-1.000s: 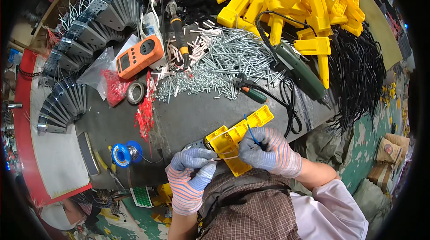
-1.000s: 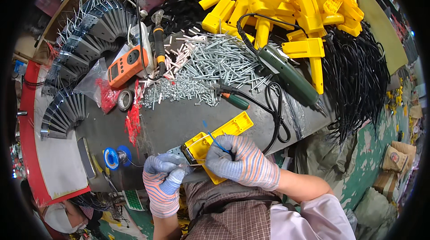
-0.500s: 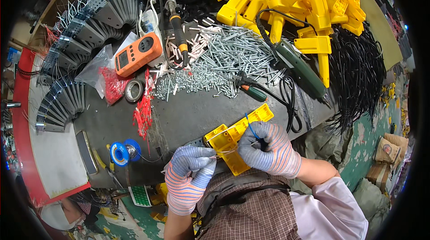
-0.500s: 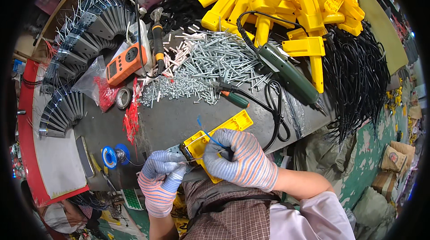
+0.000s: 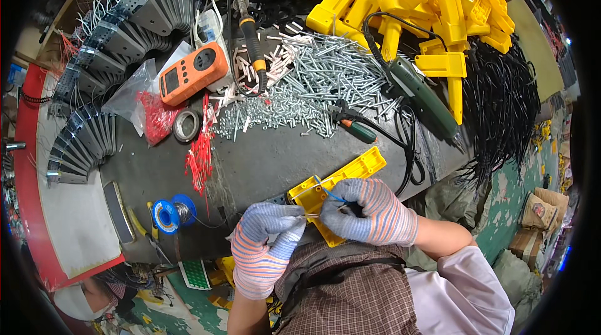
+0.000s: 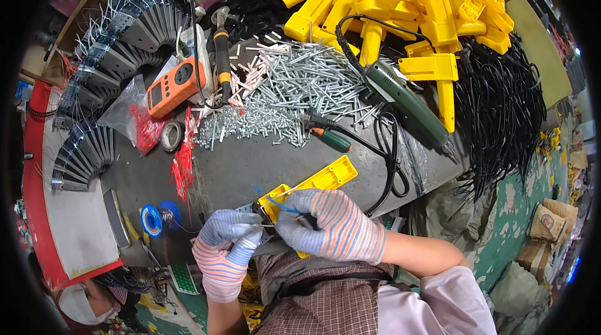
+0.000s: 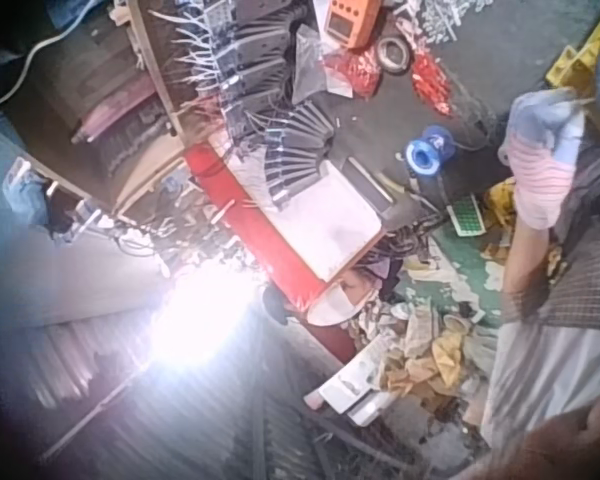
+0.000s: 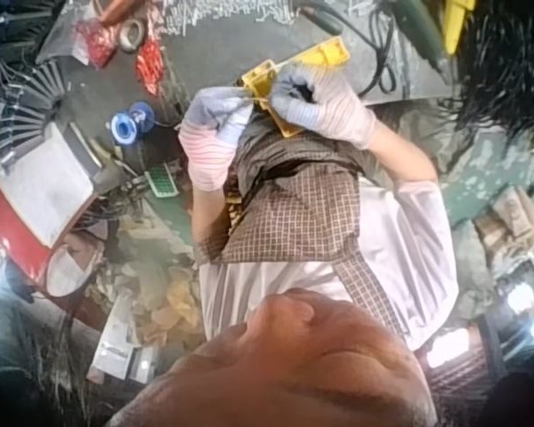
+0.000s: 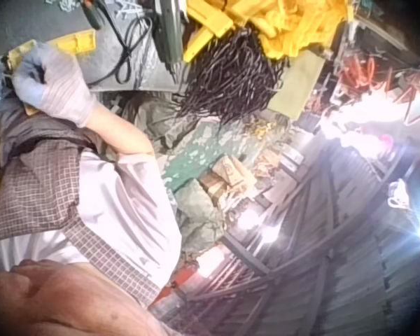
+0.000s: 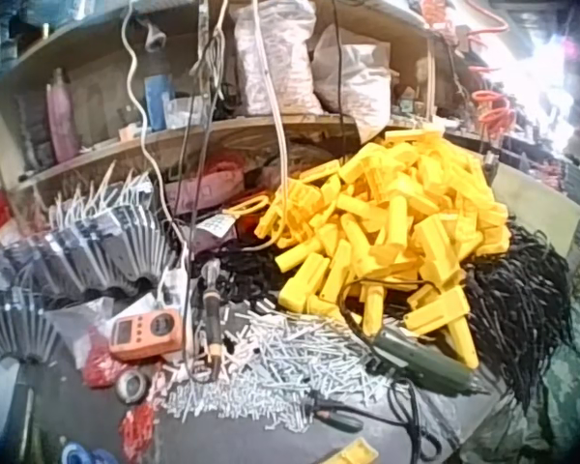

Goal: The person assembles and wires components within yellow plastic housings using a power drill and a soldering iron.

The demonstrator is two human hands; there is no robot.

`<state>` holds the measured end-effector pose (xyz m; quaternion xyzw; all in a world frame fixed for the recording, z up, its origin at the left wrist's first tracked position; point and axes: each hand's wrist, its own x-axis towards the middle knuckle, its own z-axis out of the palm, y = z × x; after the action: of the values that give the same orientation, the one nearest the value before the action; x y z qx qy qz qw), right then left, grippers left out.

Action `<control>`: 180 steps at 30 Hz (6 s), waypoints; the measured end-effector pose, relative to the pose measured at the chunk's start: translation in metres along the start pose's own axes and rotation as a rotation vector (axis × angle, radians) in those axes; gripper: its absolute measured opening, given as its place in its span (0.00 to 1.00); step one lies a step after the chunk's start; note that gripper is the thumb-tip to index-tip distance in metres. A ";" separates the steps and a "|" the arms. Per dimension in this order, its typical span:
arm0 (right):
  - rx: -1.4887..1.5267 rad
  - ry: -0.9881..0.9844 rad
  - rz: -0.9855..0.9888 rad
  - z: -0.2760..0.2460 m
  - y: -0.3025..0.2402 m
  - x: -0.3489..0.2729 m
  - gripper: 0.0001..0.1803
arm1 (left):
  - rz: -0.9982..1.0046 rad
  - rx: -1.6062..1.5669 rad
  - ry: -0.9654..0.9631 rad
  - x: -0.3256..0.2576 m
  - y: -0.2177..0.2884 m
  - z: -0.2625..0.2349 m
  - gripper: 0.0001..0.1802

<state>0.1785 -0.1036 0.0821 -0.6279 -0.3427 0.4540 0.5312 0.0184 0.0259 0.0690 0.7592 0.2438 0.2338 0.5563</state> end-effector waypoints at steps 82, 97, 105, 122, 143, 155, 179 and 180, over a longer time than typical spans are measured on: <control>-0.198 0.127 -0.183 0.005 0.001 -0.017 0.20 | -0.459 -0.707 0.012 -0.008 0.017 0.020 0.13; -0.460 -0.148 -0.281 -0.016 -0.002 -0.014 0.11 | -0.128 -0.323 0.192 -0.011 0.011 0.009 0.09; -0.437 -0.251 -0.541 -0.006 0.006 -0.022 0.10 | -0.237 -0.623 0.383 -0.037 0.029 -0.006 0.11; 0.498 -0.178 0.385 -0.011 -0.008 -0.042 0.16 | -0.283 0.384 -0.007 0.173 -0.034 0.006 0.09; 0.472 -0.115 0.354 -0.014 -0.007 -0.033 0.16 | 0.434 0.787 0.044 0.119 -0.036 -0.026 0.13; 0.225 0.027 0.165 0.007 -0.010 0.002 0.14 | -0.480 -0.976 0.347 0.011 0.004 0.014 0.07; 0.272 0.080 0.100 -0.003 -0.006 -0.004 0.10 | -0.482 -0.947 -0.052 -0.010 0.017 0.033 0.09; 0.273 0.079 0.101 -0.004 -0.007 -0.005 0.10 | -0.498 -0.905 -0.030 -0.010 0.021 0.033 0.09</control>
<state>0.1807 -0.1077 0.0898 -0.5837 -0.2246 0.4974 0.6012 0.0334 -0.0101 0.0798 0.3650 0.2837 0.1656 0.8711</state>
